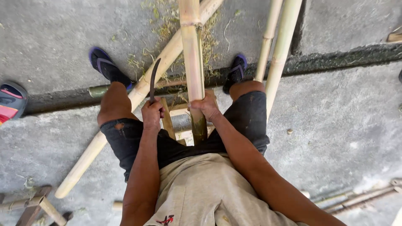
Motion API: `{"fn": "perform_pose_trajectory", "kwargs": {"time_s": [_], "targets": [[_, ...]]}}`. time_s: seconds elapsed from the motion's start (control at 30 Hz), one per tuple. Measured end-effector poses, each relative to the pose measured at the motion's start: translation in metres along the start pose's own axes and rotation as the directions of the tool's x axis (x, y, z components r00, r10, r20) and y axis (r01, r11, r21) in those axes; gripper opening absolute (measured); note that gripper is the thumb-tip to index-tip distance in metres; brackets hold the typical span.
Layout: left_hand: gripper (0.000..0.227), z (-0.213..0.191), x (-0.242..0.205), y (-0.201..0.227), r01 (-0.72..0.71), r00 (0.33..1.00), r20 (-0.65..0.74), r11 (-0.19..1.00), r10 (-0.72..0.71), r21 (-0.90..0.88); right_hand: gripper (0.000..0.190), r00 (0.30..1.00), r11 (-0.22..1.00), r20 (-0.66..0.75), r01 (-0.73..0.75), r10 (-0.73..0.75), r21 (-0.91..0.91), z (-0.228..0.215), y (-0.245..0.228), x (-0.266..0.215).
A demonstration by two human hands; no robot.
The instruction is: Shaving and smoothing a bamboo pole using a curved parang or drawknife.
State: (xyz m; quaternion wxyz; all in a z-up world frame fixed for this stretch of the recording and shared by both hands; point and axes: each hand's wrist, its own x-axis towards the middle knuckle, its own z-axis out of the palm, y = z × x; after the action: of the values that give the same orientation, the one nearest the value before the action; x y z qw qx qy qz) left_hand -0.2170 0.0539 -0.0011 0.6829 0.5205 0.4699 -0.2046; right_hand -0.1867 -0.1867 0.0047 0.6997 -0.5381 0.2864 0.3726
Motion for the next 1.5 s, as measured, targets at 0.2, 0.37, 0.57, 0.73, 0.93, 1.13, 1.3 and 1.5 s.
{"fn": "perform_pose_trajectory", "kwargs": {"time_s": [0.2,0.37,0.57,0.73,0.93,1.13,1.3,1.5], "targets": [[0.025,0.017,-0.010,0.013,0.136,0.990,-0.031,0.990,-0.136,0.028,0.075,0.987,0.996,-0.164,-0.014,-0.001,-0.089,0.020,-0.006,-0.006],[0.025,0.018,-0.005,0.026,0.104,0.994,-0.036,0.994,-0.103,0.023,0.062,0.923,0.920,-0.347,0.020,-0.168,-0.392,0.044,-0.027,-0.007],[0.025,0.010,0.018,0.022,-0.131,0.991,0.030,0.991,0.131,-0.024,0.065,0.902,0.896,-0.315,0.145,-0.294,-0.421,0.029,-0.001,0.009],[0.025,0.015,0.011,0.009,-0.046,0.999,0.023,0.999,0.045,0.025,0.075,0.950,0.884,-0.197,0.134,-0.244,-0.448,0.031,-0.039,-0.027],[0.026,0.013,0.009,-0.002,-0.105,0.994,0.042,0.994,0.104,0.026,0.061,0.955,0.946,-0.189,0.172,-0.228,-0.274,0.035,-0.025,-0.021],[0.030,0.025,0.003,0.017,-0.009,1.000,0.010,0.994,0.008,0.105,0.047,0.947,0.914,-0.239,0.109,-0.215,-0.390,0.038,-0.035,-0.024],[0.031,0.030,-0.002,0.027,0.012,0.999,0.043,0.998,-0.015,0.056,0.047,0.951,0.936,-0.267,0.055,-0.155,-0.347,0.030,-0.010,-0.014],[0.029,0.023,0.030,0.011,-0.018,1.000,0.002,0.998,0.018,0.055,0.029,0.881,0.679,-0.179,0.194,-0.438,-0.708,0.010,0.021,0.026]]}}
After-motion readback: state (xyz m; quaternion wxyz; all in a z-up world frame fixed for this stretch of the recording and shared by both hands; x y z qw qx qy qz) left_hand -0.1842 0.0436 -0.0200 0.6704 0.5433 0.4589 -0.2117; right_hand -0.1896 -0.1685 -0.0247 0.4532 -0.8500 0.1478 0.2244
